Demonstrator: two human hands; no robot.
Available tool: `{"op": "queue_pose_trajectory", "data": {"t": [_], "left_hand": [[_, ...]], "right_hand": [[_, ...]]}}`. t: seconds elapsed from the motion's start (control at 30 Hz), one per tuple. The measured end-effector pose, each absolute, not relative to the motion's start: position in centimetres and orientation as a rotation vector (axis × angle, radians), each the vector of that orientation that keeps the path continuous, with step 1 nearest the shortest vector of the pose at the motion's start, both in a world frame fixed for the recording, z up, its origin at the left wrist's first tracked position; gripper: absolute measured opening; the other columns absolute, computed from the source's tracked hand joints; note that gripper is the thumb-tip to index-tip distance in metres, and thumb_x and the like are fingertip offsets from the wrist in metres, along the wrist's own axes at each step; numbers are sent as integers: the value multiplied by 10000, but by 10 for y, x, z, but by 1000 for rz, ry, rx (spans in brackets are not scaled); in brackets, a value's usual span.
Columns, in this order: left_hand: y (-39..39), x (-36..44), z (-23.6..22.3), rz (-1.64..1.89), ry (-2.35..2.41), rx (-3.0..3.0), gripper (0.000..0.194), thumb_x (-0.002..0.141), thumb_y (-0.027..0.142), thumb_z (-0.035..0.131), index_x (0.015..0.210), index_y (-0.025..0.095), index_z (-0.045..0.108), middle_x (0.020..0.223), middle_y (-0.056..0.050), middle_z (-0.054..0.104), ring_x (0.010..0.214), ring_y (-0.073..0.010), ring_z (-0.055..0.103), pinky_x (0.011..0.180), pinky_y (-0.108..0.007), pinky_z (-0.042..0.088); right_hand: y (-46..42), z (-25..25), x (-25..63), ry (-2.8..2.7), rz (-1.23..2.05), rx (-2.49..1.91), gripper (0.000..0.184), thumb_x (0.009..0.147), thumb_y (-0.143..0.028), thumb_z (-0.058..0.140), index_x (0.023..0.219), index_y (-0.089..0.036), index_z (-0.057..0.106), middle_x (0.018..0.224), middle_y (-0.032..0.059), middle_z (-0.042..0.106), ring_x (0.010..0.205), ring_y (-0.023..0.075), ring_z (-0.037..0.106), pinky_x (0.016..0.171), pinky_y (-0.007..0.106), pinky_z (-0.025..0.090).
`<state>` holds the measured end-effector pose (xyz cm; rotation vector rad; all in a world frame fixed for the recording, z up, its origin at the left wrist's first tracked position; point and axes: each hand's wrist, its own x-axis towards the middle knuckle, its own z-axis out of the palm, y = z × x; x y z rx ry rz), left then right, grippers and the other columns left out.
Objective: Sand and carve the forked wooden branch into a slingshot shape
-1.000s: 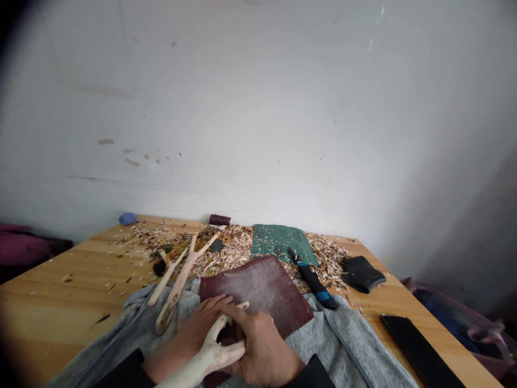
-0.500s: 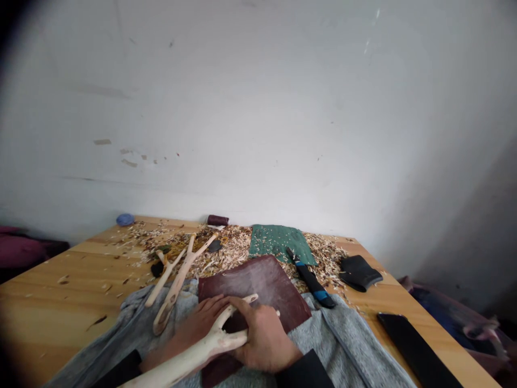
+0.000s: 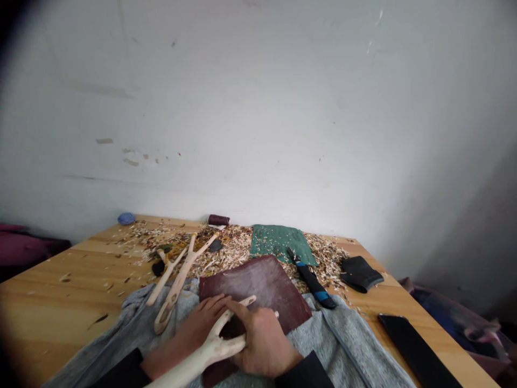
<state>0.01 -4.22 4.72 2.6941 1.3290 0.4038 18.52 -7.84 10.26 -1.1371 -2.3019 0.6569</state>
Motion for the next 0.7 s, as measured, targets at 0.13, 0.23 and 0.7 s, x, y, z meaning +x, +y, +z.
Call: {"op": "queue_pose_trajectory", "data": {"t": [0.13,0.23,0.7], "left_hand": [[-40,0,49,257,1345,2697,414,916,288,509,1325,223,519,1359,-88,559,1265,-281,485,1041,-441,395],[-45,-1,57,329,1318,2688,441,902,325,537,1331,221,518,1363,-86,556,1256,-291,491,1055,-451,378],[-37,-1,38,364,1314,2759,437,903,319,523,1332,236,512,1344,-82,570,1232,-277,505,1016,-424,396]], "right_hand": [[-75,99,190,-2300,569,-1198,712,647,-252,645,1342,-220,496,980,65,735,785,225,696,690,264,497],[-82,106,184,-2261,737,-1031,687,683,-288,666,1343,-223,486,981,37,722,752,184,680,650,224,487],[-71,96,192,-2304,547,-1233,714,645,-244,637,1344,-222,497,952,66,737,768,228,690,678,265,488]]}}
